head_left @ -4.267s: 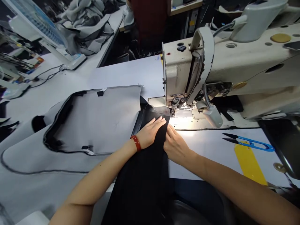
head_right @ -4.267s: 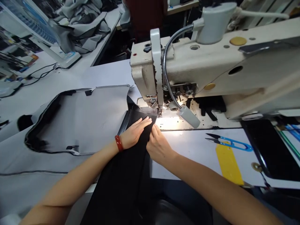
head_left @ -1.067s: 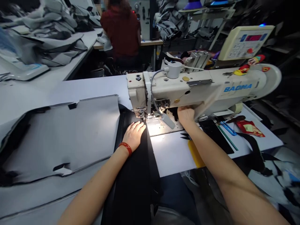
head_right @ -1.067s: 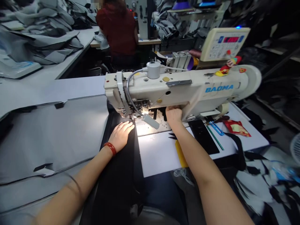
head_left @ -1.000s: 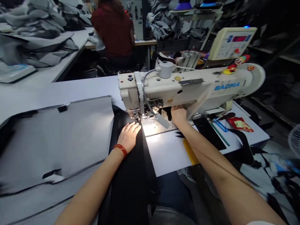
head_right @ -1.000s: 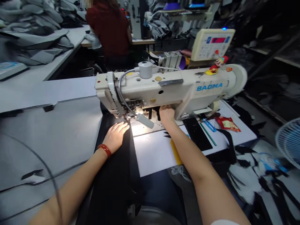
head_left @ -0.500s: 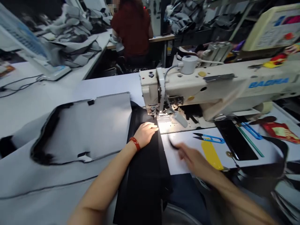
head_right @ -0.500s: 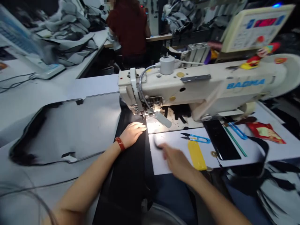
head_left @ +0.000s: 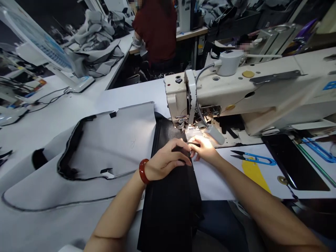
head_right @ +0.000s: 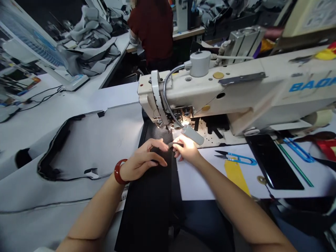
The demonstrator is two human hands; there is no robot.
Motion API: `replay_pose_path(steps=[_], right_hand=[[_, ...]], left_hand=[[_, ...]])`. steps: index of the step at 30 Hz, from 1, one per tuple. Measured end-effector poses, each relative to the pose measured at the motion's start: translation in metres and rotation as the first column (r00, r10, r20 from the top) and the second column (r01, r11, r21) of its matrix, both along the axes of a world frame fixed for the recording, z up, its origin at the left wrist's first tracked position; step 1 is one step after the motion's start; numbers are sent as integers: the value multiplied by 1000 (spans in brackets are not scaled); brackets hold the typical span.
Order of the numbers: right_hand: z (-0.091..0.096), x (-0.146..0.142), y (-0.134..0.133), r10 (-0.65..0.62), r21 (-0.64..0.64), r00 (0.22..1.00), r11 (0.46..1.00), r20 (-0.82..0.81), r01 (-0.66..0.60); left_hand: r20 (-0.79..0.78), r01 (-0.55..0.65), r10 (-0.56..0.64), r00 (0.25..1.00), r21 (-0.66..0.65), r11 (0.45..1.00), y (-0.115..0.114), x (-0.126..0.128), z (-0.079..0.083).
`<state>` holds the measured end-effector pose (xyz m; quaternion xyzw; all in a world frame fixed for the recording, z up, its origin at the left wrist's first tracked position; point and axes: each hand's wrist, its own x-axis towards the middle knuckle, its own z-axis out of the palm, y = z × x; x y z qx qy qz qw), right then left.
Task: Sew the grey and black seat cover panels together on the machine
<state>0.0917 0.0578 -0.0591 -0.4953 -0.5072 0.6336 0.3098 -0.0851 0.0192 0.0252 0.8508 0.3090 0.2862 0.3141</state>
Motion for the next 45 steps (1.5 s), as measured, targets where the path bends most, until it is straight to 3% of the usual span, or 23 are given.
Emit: replay_pose_path(steps=[5, 9, 13, 22, 26, 28, 29, 30, 31, 33, 34, 35, 37, 40, 45], right_hand=[[-1, 6, -6, -52, 56, 994, 997, -92, 57], [6, 6, -9, 11, -38, 992, 999, -123, -16], [7, 5, -14, 10, -122, 989, 992, -146, -29], [12, 5, -17, 9, -155, 978, 987, -208, -42], [7, 3, -17, 57, -48, 991, 997, -121, -63], [5, 10, -17, 118, 106, 993, 988, -10, -117], [5, 15, -19, 172, 226, 981, 956, 85, -187], [5, 22, -21, 246, 352, 946, 884, 210, -308], [5, 30, -24, 317, 459, 880, 761, 355, -459], [5, 41, -35, 360, 536, 688, 440, 630, -721], [3, 43, -43, 318, 535, 615, 309, 722, -787], [1, 42, -51, 231, 540, 583, 224, 779, -811], [-5, 31, -67, -14, 586, 591, 149, 806, -796], [-13, 9, -85, -299, 663, 613, 98, 731, -743], [-14, -6, -91, -419, 714, 630, 64, 653, -697]], left_hand=[[-97, -284, 294, 951, 105, 953, 5, 8, -31], [-50, -331, 352, 935, 243, 912, 10, 12, -46], [-26, -349, 357, 934, 154, 924, 12, 14, -47], [10, -447, 447, 895, 20, 894, 13, 15, -47], [-44, -445, 444, 895, -38, 895, 12, 12, -41], [-138, -414, 413, 900, 26, 910, 12, 8, -37], [-193, -400, 413, 890, 105, 910, 12, 6, -35], [-237, -390, 432, 870, 206, 898, 12, 4, -34], [-256, -384, 467, 846, 316, 868, 13, 3, -35], [-233, -369, 531, 814, 498, 785, 18, 3, -38], [-220, -351, 544, 810, 562, 749, 21, 4, -42], [-226, -318, 547, 806, 614, 722, 26, 7, -46], [-301, -214, 545, 783, 692, 689, 37, 12, -56], [-446, -53, 550, 706, 741, 669, 54, 18, -71], [-513, -4, 566, 645, 739, 673, 63, 21, -86]])
